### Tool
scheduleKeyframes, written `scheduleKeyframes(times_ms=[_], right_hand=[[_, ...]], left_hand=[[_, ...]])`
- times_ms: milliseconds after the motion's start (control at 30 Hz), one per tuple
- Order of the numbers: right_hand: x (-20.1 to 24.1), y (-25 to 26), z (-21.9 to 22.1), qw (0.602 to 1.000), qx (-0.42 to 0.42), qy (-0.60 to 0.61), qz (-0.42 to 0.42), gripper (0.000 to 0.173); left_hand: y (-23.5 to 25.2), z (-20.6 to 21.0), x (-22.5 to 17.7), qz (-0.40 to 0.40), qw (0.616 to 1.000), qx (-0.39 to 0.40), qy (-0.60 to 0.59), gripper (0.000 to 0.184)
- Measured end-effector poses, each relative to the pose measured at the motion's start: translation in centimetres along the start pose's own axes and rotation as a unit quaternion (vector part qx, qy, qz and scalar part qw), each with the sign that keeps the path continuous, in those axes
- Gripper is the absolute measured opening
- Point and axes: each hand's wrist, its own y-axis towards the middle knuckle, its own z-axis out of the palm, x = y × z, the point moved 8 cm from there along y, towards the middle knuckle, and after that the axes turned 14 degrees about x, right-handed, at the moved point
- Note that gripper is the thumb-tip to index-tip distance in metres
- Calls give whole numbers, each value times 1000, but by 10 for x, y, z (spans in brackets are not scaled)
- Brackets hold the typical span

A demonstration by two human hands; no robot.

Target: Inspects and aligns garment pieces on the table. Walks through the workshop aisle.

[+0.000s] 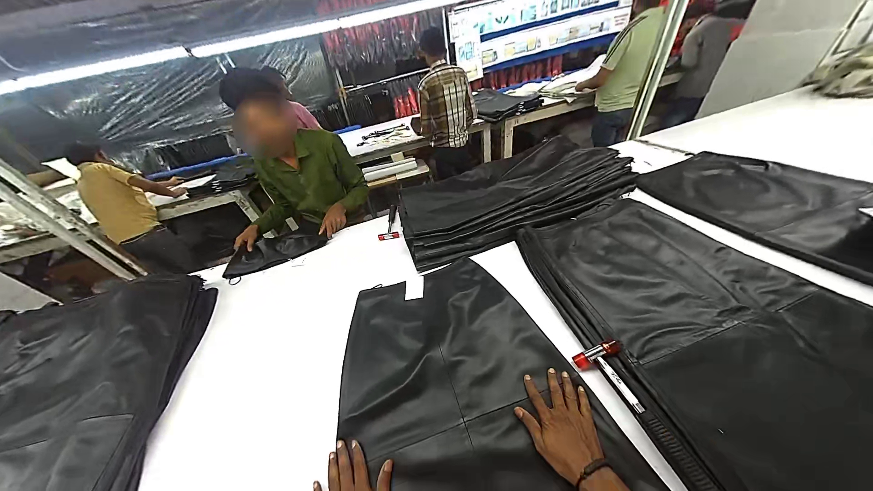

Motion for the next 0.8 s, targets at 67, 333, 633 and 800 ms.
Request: scheduleKeyframes(times_ms=[67,333,633,800], right_hand=[[4,25,-1,1000,16,-4,7,79],[19,124,-6,994,106,3,32,79],[31,191,-21,992,122,9,38,74],[30,88,-60,991,104,78,-28,59]], left_hand=[[28,-2,-3,9,1000,-22,-5,91],[142,-7,-8,16,999,-40,-17,92],[220,-15,-21,51,997,0,-51,87],[163,-49,4,167,966,-2,-197,80]])
